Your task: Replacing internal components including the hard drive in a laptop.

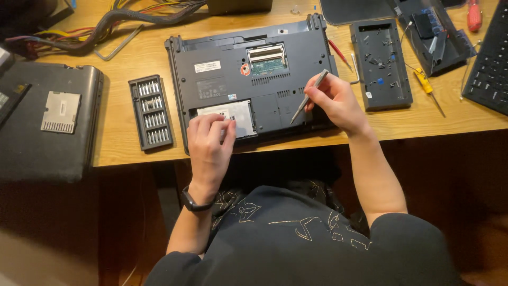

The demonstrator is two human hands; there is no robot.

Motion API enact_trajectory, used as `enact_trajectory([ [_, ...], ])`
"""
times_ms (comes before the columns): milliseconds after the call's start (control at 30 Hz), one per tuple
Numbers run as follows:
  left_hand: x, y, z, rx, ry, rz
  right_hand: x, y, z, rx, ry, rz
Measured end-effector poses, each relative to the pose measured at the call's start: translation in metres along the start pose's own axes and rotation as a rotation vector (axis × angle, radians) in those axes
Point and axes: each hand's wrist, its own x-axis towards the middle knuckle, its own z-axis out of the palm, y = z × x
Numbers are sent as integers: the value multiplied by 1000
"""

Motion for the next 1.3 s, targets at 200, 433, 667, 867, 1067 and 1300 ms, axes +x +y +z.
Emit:
enact_trajectory([
  [200, 1, -1, 4, 46, -18, -35, 1, 2, 1, -10, 13, 13],
  [433, 4, -4, 7, 107, -49, -98, 0, -1, 2, -63, 30, 27],
  [667, 3, -4, 7, 159, -33, -75, 1, 0, 2, -78, 21, 26],
  [867, 1, -5, 7, 150, -55, -77, 0, 0, 3, -63, 23, 37],
  [1067, 3, -1, 4, 128, -64, -76, 0, -1, 4, -47, 25, 51],
  [1300, 0, -6, 8, 116, -46, -86, 1, -1, 3, -59, 17, 57],
])
